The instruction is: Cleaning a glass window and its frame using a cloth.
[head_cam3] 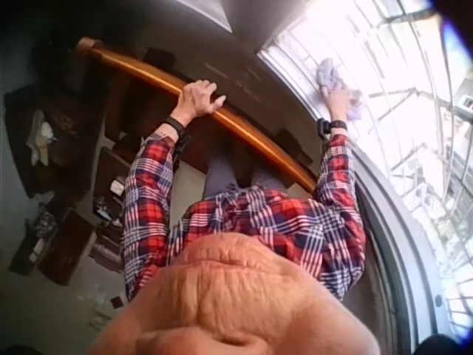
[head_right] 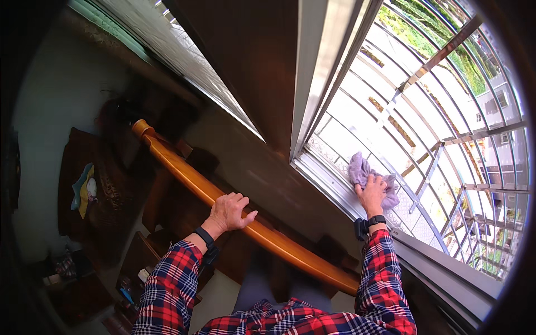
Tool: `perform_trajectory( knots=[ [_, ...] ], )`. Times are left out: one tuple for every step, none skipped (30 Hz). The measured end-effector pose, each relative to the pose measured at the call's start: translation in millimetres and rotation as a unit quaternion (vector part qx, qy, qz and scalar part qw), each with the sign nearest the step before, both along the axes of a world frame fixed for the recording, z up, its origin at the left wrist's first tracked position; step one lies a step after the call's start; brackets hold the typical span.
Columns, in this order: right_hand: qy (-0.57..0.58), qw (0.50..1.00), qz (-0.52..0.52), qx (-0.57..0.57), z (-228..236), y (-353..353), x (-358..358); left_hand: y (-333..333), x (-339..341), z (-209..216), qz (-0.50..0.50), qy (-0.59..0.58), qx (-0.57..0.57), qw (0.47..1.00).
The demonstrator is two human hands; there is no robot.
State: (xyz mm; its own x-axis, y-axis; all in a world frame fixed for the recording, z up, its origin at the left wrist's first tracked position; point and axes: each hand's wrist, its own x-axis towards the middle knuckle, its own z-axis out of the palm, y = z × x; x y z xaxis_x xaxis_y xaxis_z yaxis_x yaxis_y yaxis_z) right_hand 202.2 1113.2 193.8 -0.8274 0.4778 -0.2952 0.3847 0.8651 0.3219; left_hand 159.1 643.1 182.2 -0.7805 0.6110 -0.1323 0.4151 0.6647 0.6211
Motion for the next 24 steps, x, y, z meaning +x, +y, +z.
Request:
perform_trajectory(
  knots=[
    [0.0, 1.0, -0.012, 0.001, -1, -1, 0, 3, 0, 0, -0.002, -0.001, 0.001, 1.0],
    [-0.024, 0.999, -0.014, -0.044, -6, 1, -9, 4, -2, -2, 0.0, 0.003, 0.011, 1.0],
    [-0.048, 0.995, -0.02, -0.086, -9, 6, -18, 8, -5, -1, -0.018, 0.0, 0.016, 1.0],
    [0.019, 0.993, -0.007, -0.121, -11, 25, -28, 20, -10, -1, -0.013, -0.006, 0.016, 1.0],
    [0.09, 0.984, 0.004, -0.153, -16, 41, -42, 28, -17, -3, -0.013, -0.01, 0.015, 1.0],
    [0.149, 0.969, -0.004, -0.196, -19, 37, -67, 27, -18, -2, -0.011, -0.012, 0.011, 1.0],
    [0.22, 0.949, 0.026, -0.222, -20, 20, -97, 24, -20, 0, -0.03, -0.011, 0.004, 0.999],
    [0.238, 0.934, 0.024, -0.267, -16, 6, -136, 25, -24, 0, -0.021, -0.001, -0.004, 1.0],
    [0.3, 0.911, 0.063, -0.275, -15, -1, -166, 33, -27, -1, -0.016, 0.008, -0.003, 1.0],
    [0.301, 0.885, 0.018, -0.354, -16, -20, -193, 32, -27, 2, -0.022, -0.002, -0.02, 1.0],
    [0.34, 0.866, 0.09, -0.355, -15, -49, -219, 29, -29, 5, -0.032, 0.001, -0.034, 0.999],
    [0.326, 0.864, 0.162, -0.349, -25, -50, -241, 40, -31, 7, -0.036, -0.01, -0.034, 0.999],
    [0.307, 0.86, 0.233, -0.335, -40, -40, -262, 54, -33, 7, -0.042, -0.022, -0.029, 0.998],
    [0.257, 0.868, 0.269, -0.327, -64, -25, -275, 72, -33, 5, -0.047, -0.023, -0.009, 0.999],
    [0.205, 0.872, 0.305, -0.323, -86, -15, -285, 85, -34, 2, -0.051, -0.02, 0.013, 0.998],
    [0.149, 0.897, 0.324, -0.261, -106, -31, -290, 81, -35, 0, -0.053, -0.016, 0.007, 0.998],
    [0.089, 0.913, 0.345, -0.2, -121, -47, -292, 80, -35, 1, -0.048, -0.015, -0.001, 0.999],
    [0.098, 0.92, 0.319, -0.207, -129, -51, -294, 80, -38, 3, -0.05, -0.015, -0.007, 0.999],
    [0.099, 0.92, 0.317, -0.209, -132, -45, -296, 81, -42, 4, -0.052, -0.016, -0.011, 0.998],
    [0.129, 0.945, 0.242, -0.176, -133, -33, -300, 85, -44, 1, -0.055, -0.017, -0.013, 0.998],
    [0.158, 0.963, 0.167, -0.14, -128, -21, -305, 88, -44, 0, -0.057, -0.018, -0.009, 0.998],
    [0.131, 0.978, 0.108, -0.117, -120, -1, -305, 84, -42, 0, -0.052, -0.017, -0.012, 0.998],
    [0.102, 0.99, 0.05, -0.087, -108, 37, -297, 83, -40, 2, -0.048, -0.015, -0.008, 0.999],
    [0.074, 0.997, 0.034, 0.012, -92, 97, -281, 93, -39, 1, -0.051, -0.016, 0.007, 0.999]
  ],
)
